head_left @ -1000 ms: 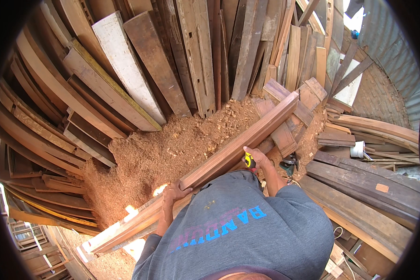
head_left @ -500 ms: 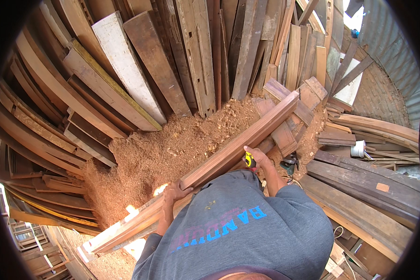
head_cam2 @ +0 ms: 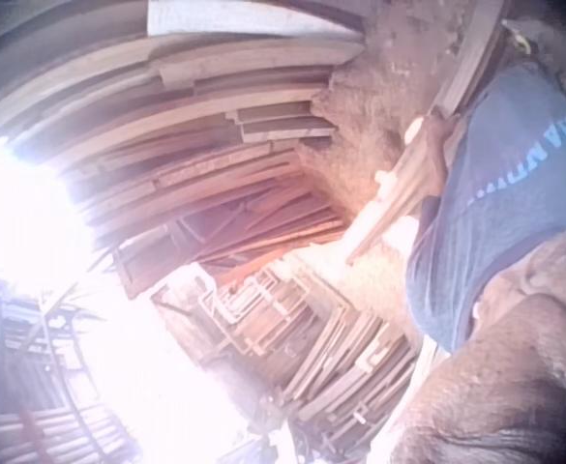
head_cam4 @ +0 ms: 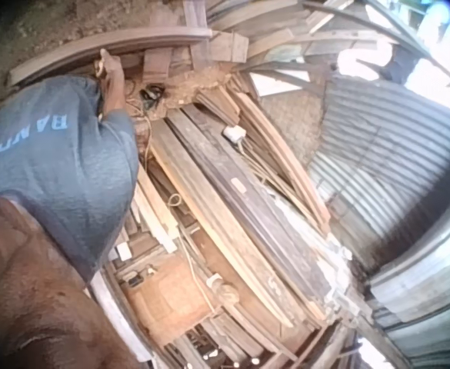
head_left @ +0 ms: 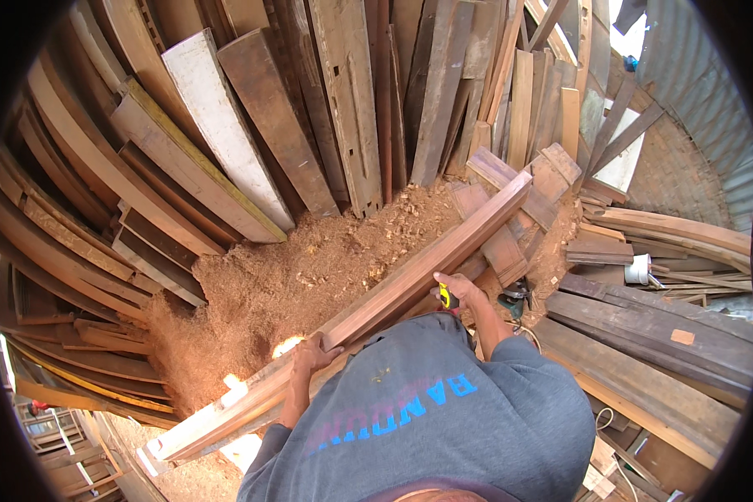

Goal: The person measures lengths of wooden boards using a tape measure and stacks them among other lumber in a storage area.

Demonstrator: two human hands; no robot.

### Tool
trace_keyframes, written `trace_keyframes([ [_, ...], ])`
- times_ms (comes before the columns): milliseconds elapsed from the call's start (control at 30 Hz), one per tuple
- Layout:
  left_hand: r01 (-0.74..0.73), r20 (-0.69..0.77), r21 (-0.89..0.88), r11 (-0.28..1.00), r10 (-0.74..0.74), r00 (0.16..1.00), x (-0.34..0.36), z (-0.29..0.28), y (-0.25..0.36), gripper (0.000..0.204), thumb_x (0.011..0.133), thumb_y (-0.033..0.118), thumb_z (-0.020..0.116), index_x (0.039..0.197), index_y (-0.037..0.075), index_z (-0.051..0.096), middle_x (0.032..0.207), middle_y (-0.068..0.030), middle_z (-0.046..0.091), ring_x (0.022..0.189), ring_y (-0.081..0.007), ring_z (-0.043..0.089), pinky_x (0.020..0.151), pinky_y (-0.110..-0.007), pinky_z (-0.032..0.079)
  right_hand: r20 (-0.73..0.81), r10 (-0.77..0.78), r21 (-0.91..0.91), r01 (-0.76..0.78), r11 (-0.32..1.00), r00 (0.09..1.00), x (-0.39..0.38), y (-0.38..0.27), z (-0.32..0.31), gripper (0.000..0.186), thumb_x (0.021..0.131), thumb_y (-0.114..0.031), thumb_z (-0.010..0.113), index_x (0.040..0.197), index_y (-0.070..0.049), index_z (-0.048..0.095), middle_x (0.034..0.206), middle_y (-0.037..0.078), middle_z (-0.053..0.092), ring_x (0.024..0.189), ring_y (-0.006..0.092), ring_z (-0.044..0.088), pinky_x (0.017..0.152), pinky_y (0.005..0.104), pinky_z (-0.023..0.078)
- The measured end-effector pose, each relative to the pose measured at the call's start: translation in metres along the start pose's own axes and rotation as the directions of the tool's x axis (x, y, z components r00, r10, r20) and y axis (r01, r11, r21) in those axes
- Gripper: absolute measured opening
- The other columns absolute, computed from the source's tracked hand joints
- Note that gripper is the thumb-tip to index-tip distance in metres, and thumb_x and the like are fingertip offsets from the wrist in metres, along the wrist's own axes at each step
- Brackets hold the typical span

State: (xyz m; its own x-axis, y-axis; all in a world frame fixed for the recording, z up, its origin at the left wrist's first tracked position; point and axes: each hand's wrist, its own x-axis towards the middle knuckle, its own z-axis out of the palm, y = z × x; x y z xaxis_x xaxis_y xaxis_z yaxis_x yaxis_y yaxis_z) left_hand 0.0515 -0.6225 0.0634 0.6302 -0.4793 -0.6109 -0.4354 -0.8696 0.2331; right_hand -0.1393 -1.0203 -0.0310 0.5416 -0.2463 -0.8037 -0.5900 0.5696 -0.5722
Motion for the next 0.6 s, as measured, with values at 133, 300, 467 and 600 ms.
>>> trace_keyframes([
  [133, -0.012, 0.001, 0.016, 1.0, 0.012, 1.0, -0.011, 0.017, 0.002, 0.063, 0.07, 0.063, 0.074, 0.099, 0.008, 0.063, 0.088, -0.0133, 0.071, 0.092, -0.034, 0.067, 0.081, -0.046, 0.048, -0.064, -0.08, 0.122, 0.087, 0.989, 0.995, -0.006, -0.005, -0.041, 0.059, 0.092, -0.05, 0.063, 0.116, 0.003, 0.058, 0.094, 0.02, 0.07, 0.065, 0.0207, 0.065, 0.053, 0.0347, 0.054],
  [300, 0.048, -0.016, -0.002, 0.999, -0.048, 0.999, -0.021, 0.014, 0.02, 0.063, 0.07, 0.057, 0.077, 0.108, 0.01, 0.061, 0.093, -0.0136, 0.071, 0.098, -0.035, 0.066, 0.085, -0.047, 0.048, -0.32, -0.201, 0.292, 0.298, 0.909, 0.926, -0.006, -0.035, -0.084, 0.057, 0.089, -0.055, 0.063, 0.109, -0.002, 0.059, 0.086, 0.016, 0.068, 0.062, 0.0192, 0.062, 0.05, 0.0328, 0.051],
  [467, -0.029, 0.189, 0.092, 0.995, 0.011, 0.982, 0.004, -0.004, 0.035, 0.072, 0.071, 0.052, 0.078, 0.123, 0.007, 0.057, 0.11, -0.0194, 0.068, 0.11, -0.0363, 0.063, 0.095, -0.045, 0.048, -0.337, -0.21, 0.245, 0.3, 0.922, 0.918, 0.009, -0.061, -0.12, 0.053, 0.086, -0.051, 0.07, 0.105, -0.003, 0.058, 0.083, 0.013, 0.067, 0.063, 0.0179, 0.062, 0.053, 0.032, 0.051],
  [600, -0.061, 0.227, -0.117, 0.991, 0.087, 0.97, 0.035, -0.012, 0.094, 0.079, 0.072, 0.05, 0.078, 0.131, 0.005, 0.052, 0.124, -0.0216, 0.063, 0.118, -0.0367, 0.059, 0.1, -0.043, 0.047, -0.304, -0.308, 0.374, 0.41, 0.832, 0.902, 0.008, -0.07, -0.164, 0.047, 0.085, -0.029, 0.073, 0.117, 0.0, 0.056, 0.083, 0.011, 0.068, 0.066, 0.0174, 0.063, 0.057, 0.0317, 0.051],
])
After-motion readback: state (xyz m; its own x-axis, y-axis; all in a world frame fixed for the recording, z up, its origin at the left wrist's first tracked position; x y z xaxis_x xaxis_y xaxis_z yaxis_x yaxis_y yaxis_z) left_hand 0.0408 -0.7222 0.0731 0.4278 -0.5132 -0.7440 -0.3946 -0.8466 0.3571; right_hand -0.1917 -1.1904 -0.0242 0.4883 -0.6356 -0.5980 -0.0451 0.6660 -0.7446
